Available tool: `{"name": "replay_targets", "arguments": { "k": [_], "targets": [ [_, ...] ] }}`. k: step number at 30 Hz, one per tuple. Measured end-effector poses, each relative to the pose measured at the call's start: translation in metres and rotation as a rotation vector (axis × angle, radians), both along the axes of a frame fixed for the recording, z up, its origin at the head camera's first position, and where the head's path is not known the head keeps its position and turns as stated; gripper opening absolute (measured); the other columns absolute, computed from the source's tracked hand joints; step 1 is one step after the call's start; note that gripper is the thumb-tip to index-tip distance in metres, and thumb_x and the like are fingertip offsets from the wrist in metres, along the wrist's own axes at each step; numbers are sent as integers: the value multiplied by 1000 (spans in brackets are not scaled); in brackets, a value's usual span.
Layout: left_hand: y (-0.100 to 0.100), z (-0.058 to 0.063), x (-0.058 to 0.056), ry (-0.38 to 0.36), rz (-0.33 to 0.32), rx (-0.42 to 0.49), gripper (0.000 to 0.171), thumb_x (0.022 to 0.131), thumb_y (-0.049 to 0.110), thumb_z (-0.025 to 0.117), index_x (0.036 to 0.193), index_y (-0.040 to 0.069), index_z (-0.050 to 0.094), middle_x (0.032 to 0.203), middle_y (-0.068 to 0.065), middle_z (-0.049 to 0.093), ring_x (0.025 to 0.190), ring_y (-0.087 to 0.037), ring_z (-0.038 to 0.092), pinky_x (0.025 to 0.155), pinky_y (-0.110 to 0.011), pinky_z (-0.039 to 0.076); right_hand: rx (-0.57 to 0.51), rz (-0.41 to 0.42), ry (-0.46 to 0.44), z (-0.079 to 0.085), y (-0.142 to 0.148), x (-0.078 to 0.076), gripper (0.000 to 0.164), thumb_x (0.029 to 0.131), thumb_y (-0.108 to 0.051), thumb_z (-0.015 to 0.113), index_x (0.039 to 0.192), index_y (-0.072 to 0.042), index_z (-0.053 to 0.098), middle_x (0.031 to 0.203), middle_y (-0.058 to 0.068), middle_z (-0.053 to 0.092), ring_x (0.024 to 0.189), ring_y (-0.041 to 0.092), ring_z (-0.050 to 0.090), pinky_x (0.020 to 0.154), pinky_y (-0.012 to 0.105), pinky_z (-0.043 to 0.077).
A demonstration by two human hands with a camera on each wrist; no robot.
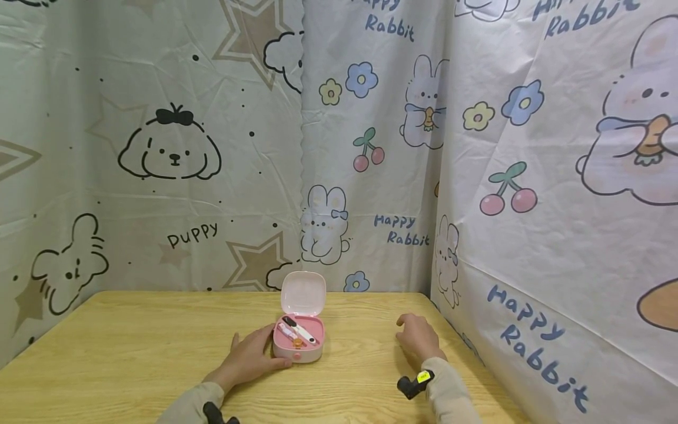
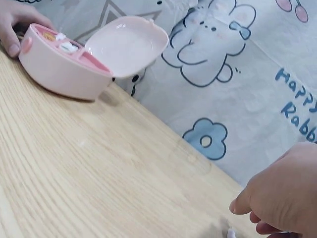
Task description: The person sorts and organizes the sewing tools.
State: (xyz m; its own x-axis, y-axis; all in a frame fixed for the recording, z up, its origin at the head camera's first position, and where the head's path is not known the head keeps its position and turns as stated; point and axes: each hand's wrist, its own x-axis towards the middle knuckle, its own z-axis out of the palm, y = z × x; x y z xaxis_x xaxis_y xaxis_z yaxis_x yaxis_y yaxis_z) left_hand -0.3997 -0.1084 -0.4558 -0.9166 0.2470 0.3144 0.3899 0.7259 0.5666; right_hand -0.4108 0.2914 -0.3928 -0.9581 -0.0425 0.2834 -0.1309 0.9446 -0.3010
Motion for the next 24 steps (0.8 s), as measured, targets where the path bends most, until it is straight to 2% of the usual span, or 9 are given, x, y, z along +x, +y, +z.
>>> {"name": "replay_targets", "arguments": {
  "k": [8,11,17,24],
  "targets": [
    [1,0,0,-4,0,16,109,71,69,84,154,8,47,145,-14,59,135,-40,51,106,-85,5,23,-74,3,-18,9,-3,25,87,-13,77,110,-4,74,112,23,70,97,44,68,74,58,56],
    [1,-1,-1,-1,-3,11,110,72,69,84,155,8,47,145,-14,59,135,-40,51,106,-85,5,49,-93,1,-22,8,-6,22,88,-13,77,108,-4,74,111,22,71,94,44,68,73,58,56],
    [0,-2,-2,6,2,-8,110,72,71,82,155,7,47,145,-16,58,134,-40,52,107,-84,5,69,-108,-6,-23,2,-8,19,90,-10,76,107,-4,76,109,20,71,92,44,68,74,58,57],
    [1,-2,-3,-9,0,-2,112,71,72,81,156,9,46,146,-14,58,135,-39,51,107,-84,4,44,-124,-7,-23,-3,-10,16,89,-6,77,104,-3,77,107,20,72,91,44,68,75,59,57]
  ]
}}
